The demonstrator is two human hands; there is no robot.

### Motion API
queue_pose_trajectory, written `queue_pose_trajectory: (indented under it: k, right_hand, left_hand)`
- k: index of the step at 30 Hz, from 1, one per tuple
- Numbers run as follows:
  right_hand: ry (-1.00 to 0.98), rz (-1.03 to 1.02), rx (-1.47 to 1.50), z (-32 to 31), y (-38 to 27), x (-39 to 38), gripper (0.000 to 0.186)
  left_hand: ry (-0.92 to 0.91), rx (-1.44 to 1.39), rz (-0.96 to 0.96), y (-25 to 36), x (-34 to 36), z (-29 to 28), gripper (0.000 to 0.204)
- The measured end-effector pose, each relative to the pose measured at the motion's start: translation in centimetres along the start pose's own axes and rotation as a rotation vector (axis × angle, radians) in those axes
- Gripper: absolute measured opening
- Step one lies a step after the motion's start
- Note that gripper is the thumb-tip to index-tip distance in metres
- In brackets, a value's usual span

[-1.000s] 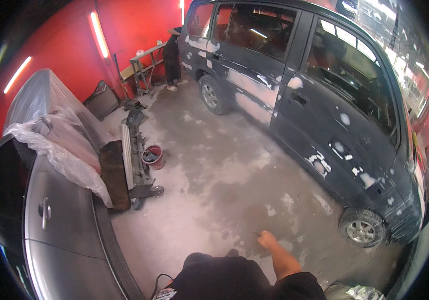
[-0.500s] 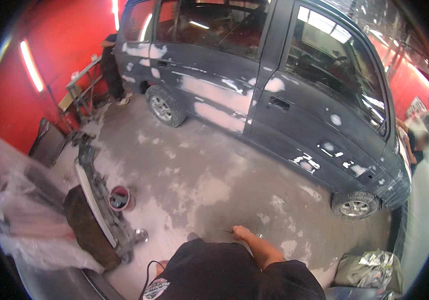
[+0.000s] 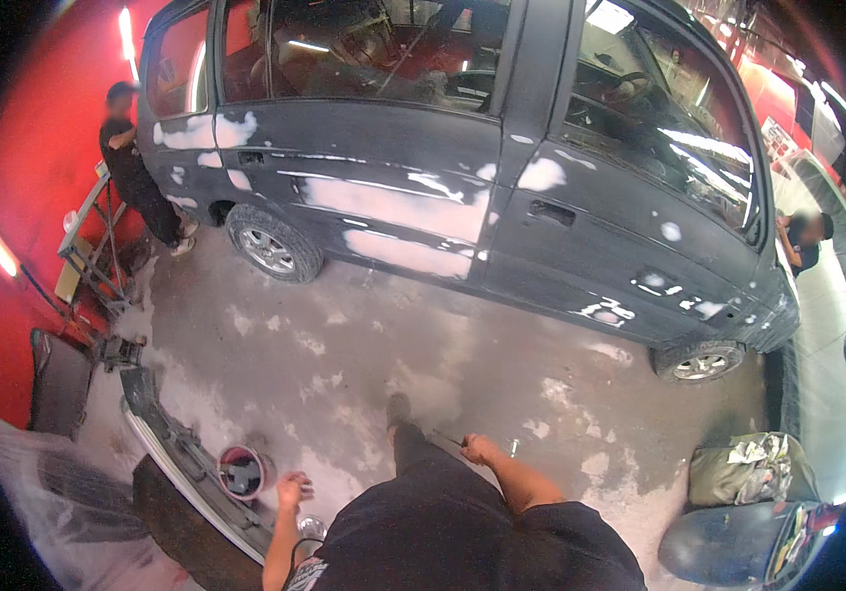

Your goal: The person retrieves a hammer and a metal rod, then uses the hammer to strike the rod while working on a car frame. Later, the person uses a screwdriver to adjust trim along the door and window edges of a dark gray car.

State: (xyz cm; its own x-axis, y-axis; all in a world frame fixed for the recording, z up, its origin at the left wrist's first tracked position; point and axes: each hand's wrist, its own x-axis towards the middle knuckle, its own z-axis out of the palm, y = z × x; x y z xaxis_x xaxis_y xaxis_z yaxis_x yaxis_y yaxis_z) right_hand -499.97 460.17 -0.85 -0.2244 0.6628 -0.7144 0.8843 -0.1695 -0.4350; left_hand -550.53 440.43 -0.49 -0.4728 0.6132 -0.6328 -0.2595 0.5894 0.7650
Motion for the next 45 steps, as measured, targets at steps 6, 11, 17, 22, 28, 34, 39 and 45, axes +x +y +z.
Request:
queue_pose_trajectory:
  k: [6,11,17,22,28,34,39,45]
  right_hand:
    - [-0.189,0.036,-0.112,-5.5,-9.3,13.2,0.035]
    - [-0.024,-0.282,-0.217,-12.1,-21.1,22.9,0.036]
    - [0.122,-0.473,-0.21,-16.8,-32.9,30.1,0.04]
    - [0.061,-0.462,-0.162,-16.2,-36.5,32.2,0.039]
    - [0.005,-0.426,-0.024,-11.5,-33.4,35.5,0.033]
    - [-0.008,-0.055,0.155,-12.6,-40.4,36.9,0.033]
    - [0.318,-0.308,0.238,-11.8,-50.9,42.0,0.033]
    - [0.26,-0.458,0.563,-17.3,-71.0,39.4,0.033]
  left_hand:
    - [-0.013,0.408,0.16,-2.0,3.5,0.1,0.019]
    - [0.057,0.519,0.125,1.0,5.8,-1.2,0.019]
    - [0.137,0.428,0.15,5.5,11.2,-0.8,0.017]
    - [0.136,0.151,-0.095,15.6,16.8,-0.2,0.015]
    - [0.067,-0.065,-0.109,15.5,34.4,-9.4,0.019]
    - [0.169,0.207,0.174,31.0,47.2,-17.3,0.017]
    - [0.137,0.402,0.377,47.8,57.4,-20.0,0.024]
    - [0.193,0.36,0.851,70.6,59.4,-12.7,0.027]
